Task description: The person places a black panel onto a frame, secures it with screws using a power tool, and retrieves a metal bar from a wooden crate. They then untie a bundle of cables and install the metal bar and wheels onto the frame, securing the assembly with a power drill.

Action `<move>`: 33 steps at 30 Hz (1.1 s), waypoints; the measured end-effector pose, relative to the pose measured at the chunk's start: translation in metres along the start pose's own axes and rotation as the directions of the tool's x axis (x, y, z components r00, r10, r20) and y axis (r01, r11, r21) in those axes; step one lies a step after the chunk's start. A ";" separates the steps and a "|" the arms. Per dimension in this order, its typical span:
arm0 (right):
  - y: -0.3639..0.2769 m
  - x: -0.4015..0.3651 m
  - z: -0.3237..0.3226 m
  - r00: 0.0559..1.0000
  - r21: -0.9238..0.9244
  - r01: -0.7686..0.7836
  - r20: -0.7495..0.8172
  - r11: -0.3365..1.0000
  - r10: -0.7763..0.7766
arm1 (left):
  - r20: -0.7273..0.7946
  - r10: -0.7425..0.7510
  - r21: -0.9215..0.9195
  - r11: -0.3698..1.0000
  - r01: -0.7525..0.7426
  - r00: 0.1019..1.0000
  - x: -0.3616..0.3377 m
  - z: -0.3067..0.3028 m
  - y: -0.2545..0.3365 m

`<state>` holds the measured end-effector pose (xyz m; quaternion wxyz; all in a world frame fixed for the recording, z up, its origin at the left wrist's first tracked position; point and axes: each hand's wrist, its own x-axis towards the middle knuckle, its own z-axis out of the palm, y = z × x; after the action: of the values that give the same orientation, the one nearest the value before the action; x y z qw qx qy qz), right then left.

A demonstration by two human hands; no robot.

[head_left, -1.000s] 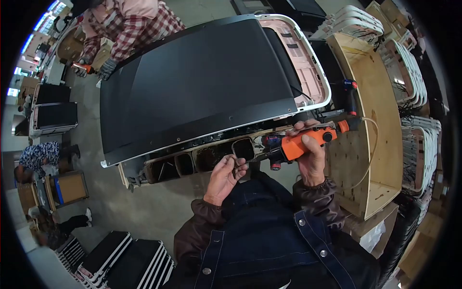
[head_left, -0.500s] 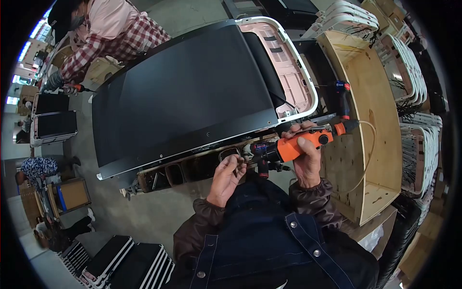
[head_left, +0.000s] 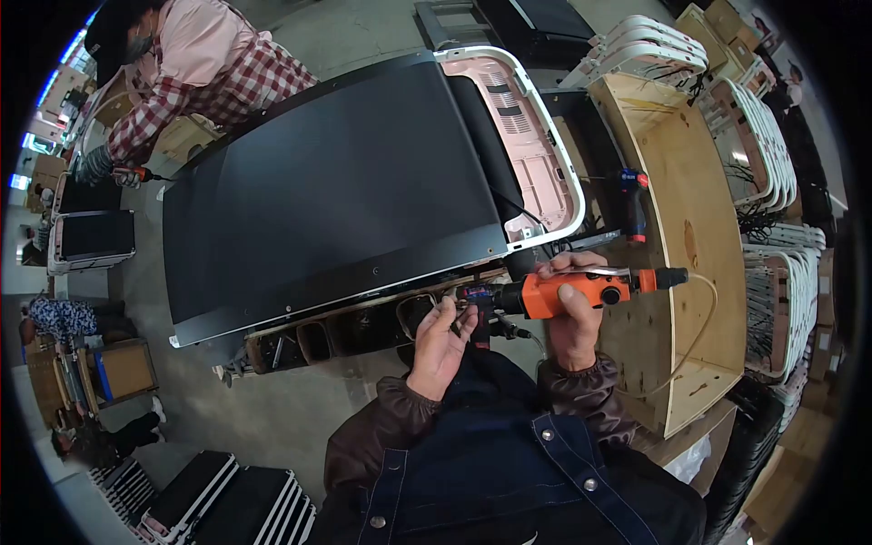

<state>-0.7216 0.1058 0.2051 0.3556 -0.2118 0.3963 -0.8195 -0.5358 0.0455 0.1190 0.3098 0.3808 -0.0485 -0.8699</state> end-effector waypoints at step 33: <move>0.004 0.112 0.080 0.663 -0.708 0.131 0.583 0.694 0.469 | 0.269 -0.289 0.173 0.953 0.249 0.919 0.031 -0.010 -0.031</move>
<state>-0.7435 -0.0195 0.2570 0.4562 -0.5954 0.5186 -0.4104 -0.5602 0.0542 0.0821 0.1500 0.2717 -0.0997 -0.9454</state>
